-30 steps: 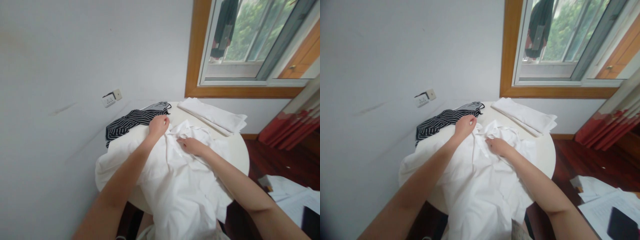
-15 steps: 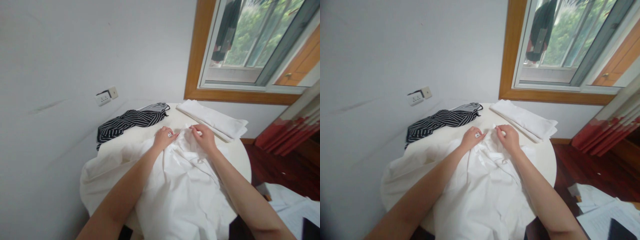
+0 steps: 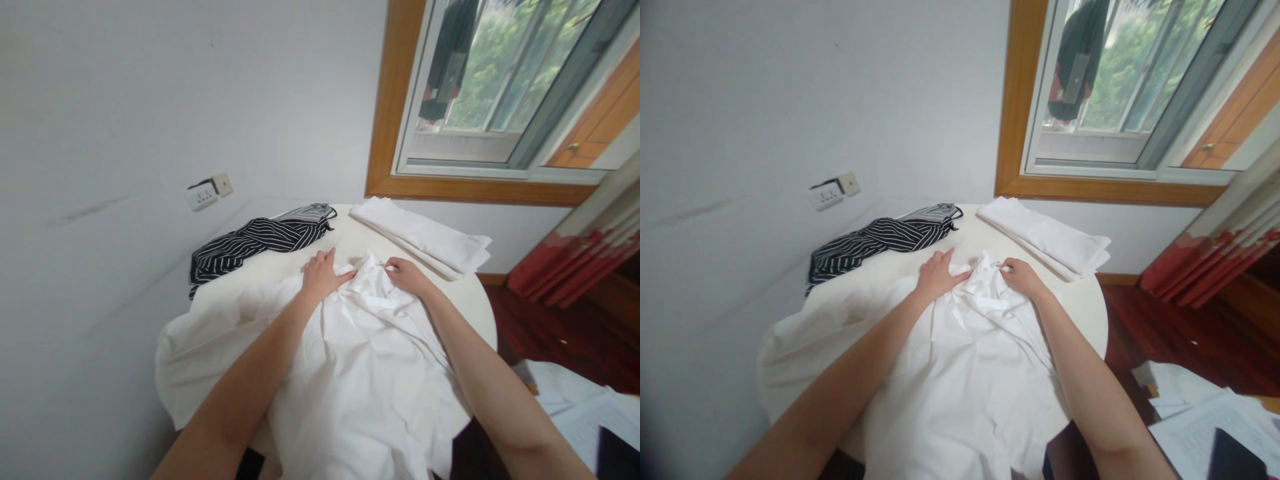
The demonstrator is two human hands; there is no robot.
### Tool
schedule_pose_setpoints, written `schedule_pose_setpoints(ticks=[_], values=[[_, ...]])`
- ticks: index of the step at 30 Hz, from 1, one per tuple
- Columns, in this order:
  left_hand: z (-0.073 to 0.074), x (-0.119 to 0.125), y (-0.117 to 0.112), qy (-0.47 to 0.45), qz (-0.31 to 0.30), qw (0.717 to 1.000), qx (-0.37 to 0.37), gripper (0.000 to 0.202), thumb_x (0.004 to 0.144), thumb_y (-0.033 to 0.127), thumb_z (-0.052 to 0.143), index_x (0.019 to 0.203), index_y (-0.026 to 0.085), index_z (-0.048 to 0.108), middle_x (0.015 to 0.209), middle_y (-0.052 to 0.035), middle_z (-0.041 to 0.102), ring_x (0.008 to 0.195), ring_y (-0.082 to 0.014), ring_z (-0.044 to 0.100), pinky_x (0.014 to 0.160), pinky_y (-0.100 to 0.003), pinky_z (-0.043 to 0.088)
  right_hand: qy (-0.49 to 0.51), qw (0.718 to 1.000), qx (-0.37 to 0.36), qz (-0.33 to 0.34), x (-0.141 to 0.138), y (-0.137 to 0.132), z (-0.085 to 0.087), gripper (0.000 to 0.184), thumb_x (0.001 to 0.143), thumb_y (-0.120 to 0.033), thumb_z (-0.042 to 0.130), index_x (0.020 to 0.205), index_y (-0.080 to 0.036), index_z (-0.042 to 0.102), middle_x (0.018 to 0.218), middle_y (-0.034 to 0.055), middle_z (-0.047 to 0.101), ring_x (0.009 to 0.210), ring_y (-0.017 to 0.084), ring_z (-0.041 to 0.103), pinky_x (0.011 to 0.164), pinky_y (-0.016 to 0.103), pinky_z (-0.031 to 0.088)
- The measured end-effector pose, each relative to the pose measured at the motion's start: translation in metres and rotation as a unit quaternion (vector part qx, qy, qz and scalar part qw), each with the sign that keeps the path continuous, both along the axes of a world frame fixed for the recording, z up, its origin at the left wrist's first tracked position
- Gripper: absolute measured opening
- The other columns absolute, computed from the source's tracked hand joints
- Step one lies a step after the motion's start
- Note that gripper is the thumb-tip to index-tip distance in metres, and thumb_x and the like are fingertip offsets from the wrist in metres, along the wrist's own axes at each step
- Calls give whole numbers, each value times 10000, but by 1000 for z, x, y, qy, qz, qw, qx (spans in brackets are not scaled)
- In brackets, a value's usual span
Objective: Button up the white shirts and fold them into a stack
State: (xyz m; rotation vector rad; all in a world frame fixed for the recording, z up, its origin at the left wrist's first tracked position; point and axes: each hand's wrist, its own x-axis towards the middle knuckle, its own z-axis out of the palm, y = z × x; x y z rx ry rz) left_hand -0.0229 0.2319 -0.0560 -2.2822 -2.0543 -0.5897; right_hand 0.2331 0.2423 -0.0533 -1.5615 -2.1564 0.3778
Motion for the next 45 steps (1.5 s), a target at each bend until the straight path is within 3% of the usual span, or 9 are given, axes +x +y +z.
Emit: schedule_pose_setpoints(ticks=[3,7,11,16,23,34,38,41,45], values=[[-4,-1,0,19,-34,999,8,778,745,782,504,1341,283,523,1442,-139,448,1281,-365,420,1009,-475,342,-22,999,-18,17,-3,-3,-1,269,845,-278,529,1035,-176,689,1009,71,729,899,193,642,802,271,453],[-6,-1,0,32,-65,997,5,631,776,749,502,1181,284,639,1203,-122,610,1185,-333,478,971,-458,363,-129,991,-38,9,-8,-9,3,375,829,-256,539,1172,-191,675,1204,110,678,1097,254,605,917,337,435],[-3,1,0,13,-73,997,12,635,743,754,547,1093,240,676,1087,-125,658,1105,-321,528,941,-439,376,-175,984,-25,-5,-17,-16,12,349,819,-239,535,1120,-202,707,1141,117,697,1075,272,608,886,345,444],[9,1,-3,8,-115,993,38,441,781,659,600,840,232,695,913,-85,671,1000,-288,558,924,-430,371,-145,983,65,-91,-20,-23,20,285,886,-298,499,1042,-178,705,1073,127,702,1010,257,611,836,321,428],[32,-9,-9,-40,-10,974,224,360,872,539,554,984,197,578,1140,-129,554,1145,-290,480,1006,-394,340,-120,941,218,-230,-11,-24,30,327,965,-347,377,1023,-159,638,930,131,664,908,272,563,763,349,363],[18,-45,15,-76,102,970,206,447,848,574,563,1037,173,505,1115,-151,561,1134,-301,516,943,-373,415,-93,899,172,-392,43,-17,35,313,923,-317,403,1009,-130,638,1004,191,629,970,331,539,746,419,383],[14,-44,15,-71,74,975,196,423,849,517,590,1051,158,493,1113,-151,554,1091,-289,542,931,-364,421,-95,911,160,-369,41,-15,26,335,890,-226,420,1143,-141,623,1107,192,615,1049,335,534,814,450,402],[12,-39,13,-66,63,978,190,401,853,489,594,1055,161,481,1120,-152,552,1093,-291,544,937,-369,415,-75,923,198,-321,32,-14,23,473,849,-158,428,1308,-156,543,1229,181,583,1138,329,502,890,461,394],[14,-33,10,-46,43,982,177,385,851,474,603,1059,174,481,1129,-141,562,1108,-287,541,943,-370,410,-27,959,243,-143,17,-12,21,449,876,-223,452,1304,-148,566,1314,159,564,1234,288,470,1027,436,360]])
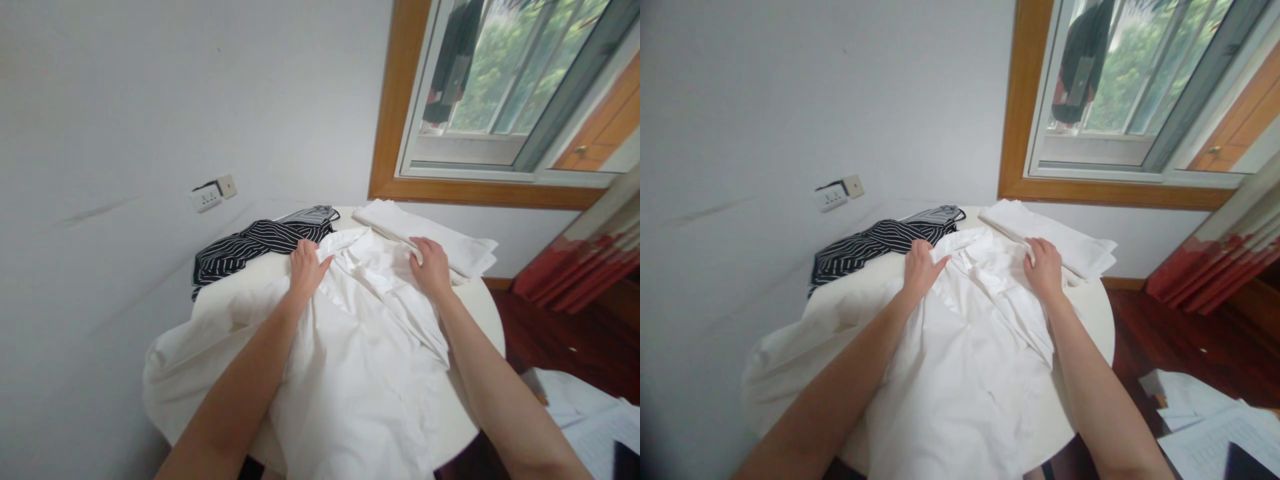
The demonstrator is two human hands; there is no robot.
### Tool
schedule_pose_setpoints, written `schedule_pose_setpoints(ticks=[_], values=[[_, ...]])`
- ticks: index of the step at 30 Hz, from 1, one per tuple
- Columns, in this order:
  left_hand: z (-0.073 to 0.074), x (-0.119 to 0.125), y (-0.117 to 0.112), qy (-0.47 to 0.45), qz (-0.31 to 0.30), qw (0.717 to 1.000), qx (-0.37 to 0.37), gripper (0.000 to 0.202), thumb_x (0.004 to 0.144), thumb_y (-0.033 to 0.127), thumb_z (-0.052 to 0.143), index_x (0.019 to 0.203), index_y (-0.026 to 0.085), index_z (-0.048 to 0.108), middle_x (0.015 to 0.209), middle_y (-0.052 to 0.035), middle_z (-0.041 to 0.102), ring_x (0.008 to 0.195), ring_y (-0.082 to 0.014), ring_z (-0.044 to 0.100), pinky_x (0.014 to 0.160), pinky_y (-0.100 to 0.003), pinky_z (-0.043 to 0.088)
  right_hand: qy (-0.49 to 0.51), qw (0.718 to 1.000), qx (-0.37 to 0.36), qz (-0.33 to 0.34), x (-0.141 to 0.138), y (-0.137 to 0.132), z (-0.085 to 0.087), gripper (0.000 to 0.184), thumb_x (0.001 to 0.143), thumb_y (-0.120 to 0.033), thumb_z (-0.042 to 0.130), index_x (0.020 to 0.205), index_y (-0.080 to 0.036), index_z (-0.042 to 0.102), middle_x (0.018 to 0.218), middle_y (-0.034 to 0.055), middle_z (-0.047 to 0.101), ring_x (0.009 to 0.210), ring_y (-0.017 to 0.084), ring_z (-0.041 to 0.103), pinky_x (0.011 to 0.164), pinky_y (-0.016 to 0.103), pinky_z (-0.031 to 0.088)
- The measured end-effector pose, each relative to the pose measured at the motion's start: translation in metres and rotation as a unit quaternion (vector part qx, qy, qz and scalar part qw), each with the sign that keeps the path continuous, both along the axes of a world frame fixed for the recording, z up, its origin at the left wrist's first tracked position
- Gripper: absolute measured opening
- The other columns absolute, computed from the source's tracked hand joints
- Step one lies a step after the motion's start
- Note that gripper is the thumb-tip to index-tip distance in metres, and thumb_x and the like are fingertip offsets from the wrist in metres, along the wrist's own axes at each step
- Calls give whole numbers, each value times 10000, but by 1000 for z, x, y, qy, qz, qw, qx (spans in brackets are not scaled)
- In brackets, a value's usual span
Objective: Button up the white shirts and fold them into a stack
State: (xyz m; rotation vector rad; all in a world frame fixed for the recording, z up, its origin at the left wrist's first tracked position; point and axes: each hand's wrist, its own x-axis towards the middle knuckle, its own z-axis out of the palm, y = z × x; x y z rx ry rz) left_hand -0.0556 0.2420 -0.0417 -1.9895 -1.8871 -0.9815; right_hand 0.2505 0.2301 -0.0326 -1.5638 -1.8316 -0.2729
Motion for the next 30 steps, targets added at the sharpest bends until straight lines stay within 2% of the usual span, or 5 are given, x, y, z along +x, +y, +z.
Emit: schedule_pose_setpoints(ticks=[6,13,19,22,30], values=[[16,-15,-3,-10,51,998,-43,332,889,426,544,1111,179,536,1132,-118,611,1085,-265,578,903,-355,450,-37,929,-229,287,-21,0,-20,386,876,-285,518,1231,-203,648,1281,95,637,1194,241,567,1059,407,395],[33,-45,-4,40,92,973,-208,461,821,574,556,1015,171,666,1102,-160,676,1061,-340,617,855,-403,480,-81,916,-282,273,-24,-7,-19,551,866,-295,549,1401,-169,507,1436,122,509,1344,258,439,1134,423,307],[46,-26,-6,78,102,985,-119,268,871,384,511,1031,215,644,974,-113,715,980,-297,653,806,-367,469,-93,938,-220,251,-45,-25,-1,633,876,-248,523,1490,-227,375,1540,123,362,1420,281,312,1134,507,259],[62,-15,4,81,100,988,-91,288,891,353,468,1088,206,618,939,-118,715,945,-290,665,808,-371,465,-136,911,-211,327,-67,-35,0,557,934,-251,424,1487,-302,375,1598,35,245,1482,242,137,1168,539,115],[94,24,61,71,58,979,-181,364,830,234,505,1173,160,601,1124,-147,695,1066,-277,648,847,-351,492,-195,855,-302,373,-104,-48,-10,516,973,-427,377,1478,-321,391,1594,14,245,1485,262,112,1156,595,-5]])
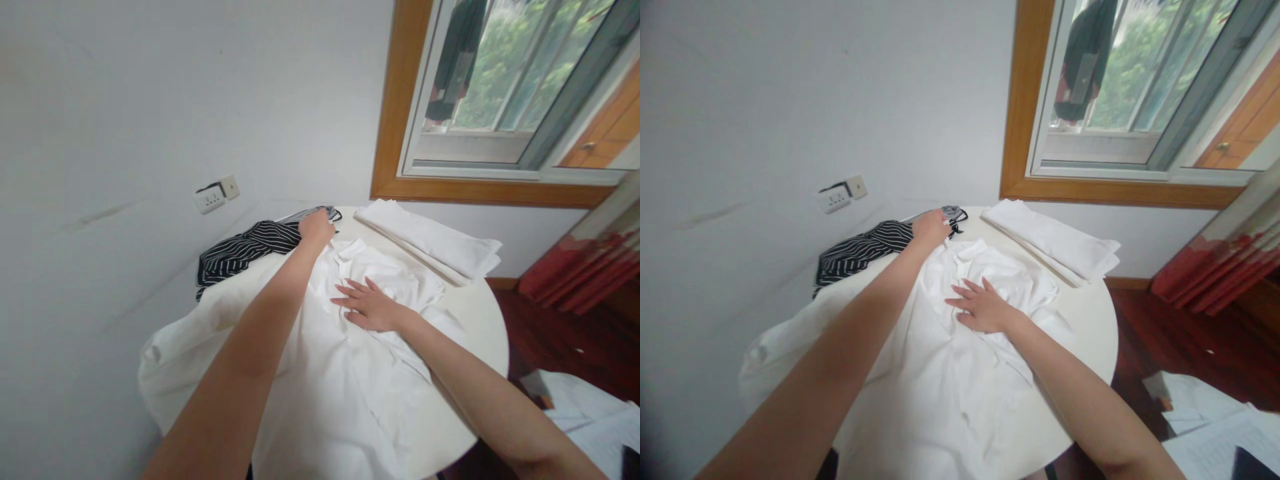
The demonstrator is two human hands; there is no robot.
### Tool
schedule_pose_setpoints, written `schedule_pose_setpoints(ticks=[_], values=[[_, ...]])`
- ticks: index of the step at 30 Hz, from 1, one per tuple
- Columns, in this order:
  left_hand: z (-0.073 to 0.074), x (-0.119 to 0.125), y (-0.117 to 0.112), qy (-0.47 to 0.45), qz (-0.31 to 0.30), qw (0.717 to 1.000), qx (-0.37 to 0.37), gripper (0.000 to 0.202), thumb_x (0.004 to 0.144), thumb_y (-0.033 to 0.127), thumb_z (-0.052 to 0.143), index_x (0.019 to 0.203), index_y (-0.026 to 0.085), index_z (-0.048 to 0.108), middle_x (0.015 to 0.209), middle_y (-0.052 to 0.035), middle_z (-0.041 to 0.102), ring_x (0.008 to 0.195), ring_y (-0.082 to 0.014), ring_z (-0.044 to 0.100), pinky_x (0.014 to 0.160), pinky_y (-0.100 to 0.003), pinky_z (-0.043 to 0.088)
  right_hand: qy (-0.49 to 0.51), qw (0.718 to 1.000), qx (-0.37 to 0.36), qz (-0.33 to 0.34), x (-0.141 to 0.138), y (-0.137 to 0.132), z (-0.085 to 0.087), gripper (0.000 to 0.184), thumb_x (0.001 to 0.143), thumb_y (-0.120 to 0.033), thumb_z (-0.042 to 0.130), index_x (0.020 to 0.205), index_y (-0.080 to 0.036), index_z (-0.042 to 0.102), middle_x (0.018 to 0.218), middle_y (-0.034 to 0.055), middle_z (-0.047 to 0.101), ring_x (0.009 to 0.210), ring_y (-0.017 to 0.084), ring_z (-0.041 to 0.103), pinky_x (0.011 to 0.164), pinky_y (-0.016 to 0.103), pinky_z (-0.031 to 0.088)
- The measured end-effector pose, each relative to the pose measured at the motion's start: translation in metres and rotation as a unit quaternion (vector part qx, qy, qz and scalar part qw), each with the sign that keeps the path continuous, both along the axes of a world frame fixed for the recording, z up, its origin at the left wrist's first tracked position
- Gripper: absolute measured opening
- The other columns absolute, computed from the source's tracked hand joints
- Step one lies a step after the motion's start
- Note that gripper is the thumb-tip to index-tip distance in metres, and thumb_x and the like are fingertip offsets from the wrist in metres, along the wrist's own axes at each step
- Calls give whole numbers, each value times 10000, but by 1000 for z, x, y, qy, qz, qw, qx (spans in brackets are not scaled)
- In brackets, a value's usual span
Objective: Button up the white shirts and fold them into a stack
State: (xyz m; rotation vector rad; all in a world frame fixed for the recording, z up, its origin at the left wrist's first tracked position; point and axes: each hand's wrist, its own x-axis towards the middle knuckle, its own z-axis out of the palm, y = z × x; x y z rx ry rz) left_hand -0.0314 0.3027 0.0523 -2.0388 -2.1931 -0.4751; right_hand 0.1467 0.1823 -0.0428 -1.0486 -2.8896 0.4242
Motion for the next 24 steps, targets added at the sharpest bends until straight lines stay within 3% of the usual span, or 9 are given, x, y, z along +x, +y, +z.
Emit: schedule_pose_setpoints(ticks=[4,6,11,13,15,18,20,24], values=[[-14,19,9,27,-130,982,-133,454,844,366,551,1252,171,582,1227,-121,666,1079,-224,643,870,-277,490,13,1000,-22,1,6,0,4,519,965,-436,398,1471,-320,404,1592,4,242,1485,262,116,1161,587,-2],[-20,17,7,37,-176,972,-148,418,863,371,537,1242,206,601,1247,-86,662,1078,-204,642,891,-262,481,26,999,-27,5,11,1,4,512,962,-439,410,1460,-319,424,1585,7,261,1483,264,129,1160,589,6],[-34,-17,-9,44,-182,982,-11,348,905,211,416,1153,210,661,1138,-80,705,1080,-223,636,950,-339,470,86,996,-23,3,14,4,1,426,966,-445,426,1347,-311,563,1512,24,417,1445,258,269,1154,585,96],[-50,-27,-20,34,-197,980,17,338,903,191,415,1114,189,680,1103,-83,712,1081,-213,629,982,-336,459,108,994,1,-11,12,5,0,396,963,-443,440,1284,-291,615,1438,43,519,1398,254,365,1143,564,170],[-73,-32,-34,34,-220,974,27,334,912,225,442,1154,161,663,1190,-97,680,1148,-211,592,1050,-345,419,118,992,39,-35,10,7,-1,388,958,-436,455,1266,-273,627,1379,61,578,1353,246,429,1130,536,222],[-111,-33,-54,56,-226,972,32,464,947,403,445,1324,156,556,1408,-131,536,1321,-246,466,1135,-400,332,112,984,99,-99,12,11,-5,435,952,-451,467,1329,-264,578,1440,75,516,1385,255,378,1138,531,214],[-129,-33,-64,57,-216,975,15,523,959,477,405,1382,186,505,1481,-122,458,1387,-265,388,1162,-433,283,86,982,102,-136,16,12,-8,490,952,-500,448,1372,-264,539,1501,79,437,1425,279,303,1141,562,188],[-137,-35,-71,45,-220,974,-21,581,943,548,401,1413,214,475,1522,-108,399,1427,-285,322,1174,-459,254,43,989,44,-135,28,13,-7,545,971,-578,337,1390,-284,523,1508,56,428,1431,284,294,1138,557,211]])
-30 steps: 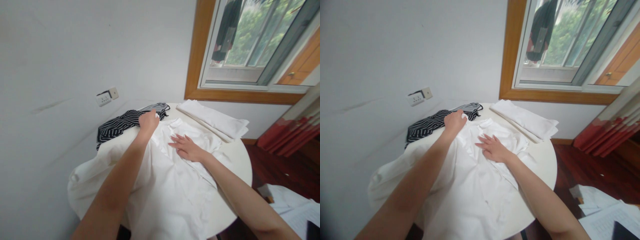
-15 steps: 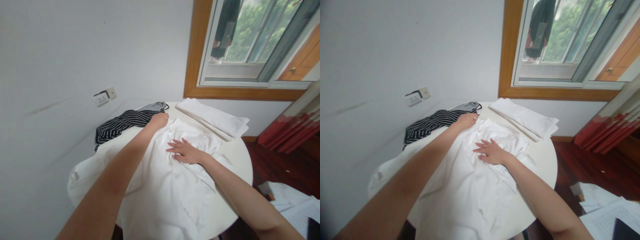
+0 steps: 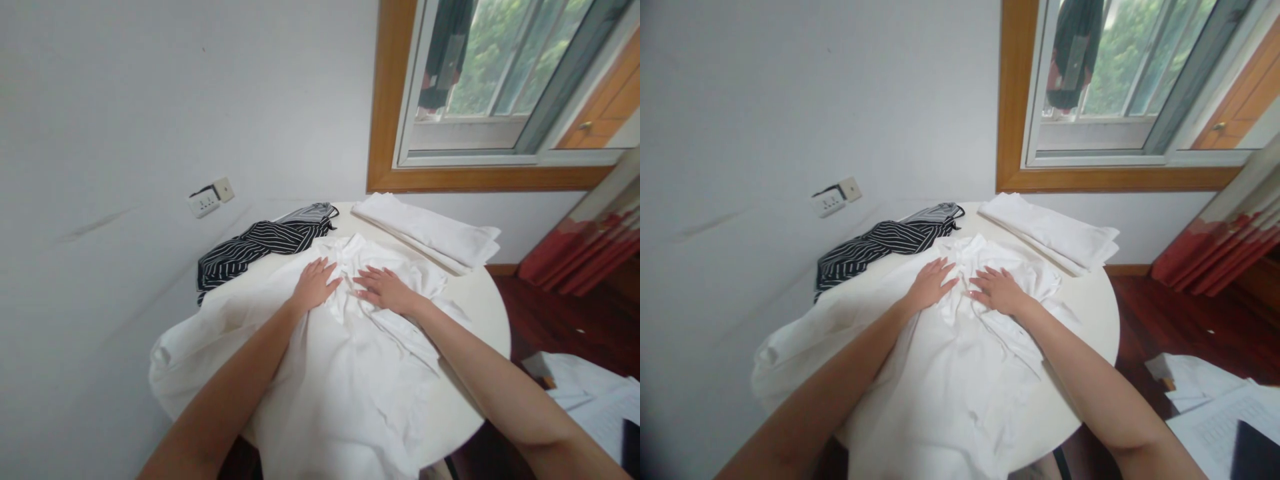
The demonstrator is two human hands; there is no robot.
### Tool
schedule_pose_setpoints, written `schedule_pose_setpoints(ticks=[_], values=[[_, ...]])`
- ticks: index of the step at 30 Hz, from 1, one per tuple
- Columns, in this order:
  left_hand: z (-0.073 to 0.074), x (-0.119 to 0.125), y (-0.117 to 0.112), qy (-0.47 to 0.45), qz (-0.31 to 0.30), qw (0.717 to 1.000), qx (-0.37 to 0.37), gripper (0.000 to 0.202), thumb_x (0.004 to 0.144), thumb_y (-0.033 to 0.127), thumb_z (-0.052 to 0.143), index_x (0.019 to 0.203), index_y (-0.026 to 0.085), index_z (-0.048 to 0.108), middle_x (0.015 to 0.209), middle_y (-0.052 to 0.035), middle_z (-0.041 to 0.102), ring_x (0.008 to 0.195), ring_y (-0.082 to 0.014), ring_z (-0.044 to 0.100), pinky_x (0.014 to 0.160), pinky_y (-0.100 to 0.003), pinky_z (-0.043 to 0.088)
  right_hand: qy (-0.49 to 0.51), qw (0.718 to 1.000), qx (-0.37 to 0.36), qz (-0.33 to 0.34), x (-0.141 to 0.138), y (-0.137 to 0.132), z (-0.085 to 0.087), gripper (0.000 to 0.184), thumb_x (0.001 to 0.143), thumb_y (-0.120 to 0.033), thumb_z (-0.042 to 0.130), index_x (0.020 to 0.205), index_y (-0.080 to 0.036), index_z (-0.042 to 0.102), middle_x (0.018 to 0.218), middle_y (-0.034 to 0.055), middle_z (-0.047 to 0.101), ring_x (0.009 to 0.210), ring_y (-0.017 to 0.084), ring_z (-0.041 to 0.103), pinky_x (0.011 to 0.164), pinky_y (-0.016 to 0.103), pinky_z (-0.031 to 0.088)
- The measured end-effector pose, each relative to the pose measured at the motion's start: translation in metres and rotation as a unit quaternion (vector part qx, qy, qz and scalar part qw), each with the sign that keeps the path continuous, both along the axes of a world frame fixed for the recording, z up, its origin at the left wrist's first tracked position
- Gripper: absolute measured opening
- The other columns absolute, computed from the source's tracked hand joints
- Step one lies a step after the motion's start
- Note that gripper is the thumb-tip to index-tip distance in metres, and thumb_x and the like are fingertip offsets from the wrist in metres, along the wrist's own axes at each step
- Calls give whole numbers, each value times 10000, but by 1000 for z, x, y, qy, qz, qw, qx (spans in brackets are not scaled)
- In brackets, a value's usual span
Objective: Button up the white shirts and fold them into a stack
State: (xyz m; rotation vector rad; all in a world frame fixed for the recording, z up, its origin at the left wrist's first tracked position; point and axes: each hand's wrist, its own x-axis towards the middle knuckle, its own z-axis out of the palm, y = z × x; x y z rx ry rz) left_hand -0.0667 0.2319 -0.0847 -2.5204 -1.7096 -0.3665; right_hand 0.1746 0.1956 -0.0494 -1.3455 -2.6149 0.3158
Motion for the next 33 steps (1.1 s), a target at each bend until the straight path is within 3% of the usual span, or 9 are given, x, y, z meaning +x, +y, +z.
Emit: schedule_pose_setpoints(ticks=[3,6,10,15,21,25,29,31,33], values=[[4,-2,1,-15,-2,1000,5,508,955,484,419,1375,219,525,1494,-103,443,1407,-279,362,1160,-460,285,10,1000,-13,-9,3,7,11,557,997,-548,239,1282,-267,626,1363,59,593,1323,258,467,1086,449,347],[7,-2,3,-39,-19,999,32,402,985,340,372,1258,197,629,1392,-103,560,1329,-253,470,1125,-444,347,5,999,34,-39,-3,25,22,519,1006,-458,265,1195,-210,680,1226,92,677,1180,246,584,1017,369,421],[8,-2,6,-94,-39,994,48,379,979,265,369,1118,145,701,1299,-119,632,1260,-241,539,1110,-436,377,-22,993,109,-40,-20,58,16,488,970,-314,374,1395,-118,513,1439,120,510,1369,242,396,1129,360,302],[9,-9,-3,-151,-80,984,41,374,973,225,360,1165,155,673,1309,-105,627,1230,-208,564,1095,-418,404,-51,994,9,-92,-29,75,-11,631,973,-589,238,1508,-270,340,1599,48,237,1472,289,171,1155,583,152],[9,-14,-36,-86,-73,994,7,381,987,318,345,1247,286,623,1450,-36,507,1365,-249,417,1134,-564,283,-58,989,-36,-134,-26,76,-14,695,935,-678,187,1525,-322,274,1623,14,130,1486,287,88,1132,653,51],[7,-9,-46,-24,-31,999,-7,474,973,468,360,1421,340,444,1535,-39,387,1429,-273,313,1152,-602,189,-61,990,-40,-123,-25,65,-12,699,935,-671,193,1530,-311,263,1625,30,125,1487,297,70,1125,661,35],[13,-8,-50,5,-41,999,-22,538,943,551,386,1429,325,433,1529,-40,399,1418,-273,335,1149,-541,242,-63,990,-34,-119,-20,49,-16,706,931,-679,186,1534,-317,251,1626,38,121,1487,306,64,1117,668,42],[25,-9,-49,6,-73,997,-24,495,949,552,365,1351,314,530,1448,-36,511,1346,-249,438,1108,-450,337,-68,990,-42,-120,-17,45,-16,710,929,-681,191,1538,-318,235,1628,40,103,1488,307,47,1116,668,40],[43,-8,-42,2,-76,997,-34,466,970,527,314,1191,292,651,1247,-38,667,1181,-222,578,999,-366,438,-72,989,-60,-117,-17,46,-13,723,923,-689,219,1539,-310,234,1629,45,92,1487,315,38,1114,670,40]])
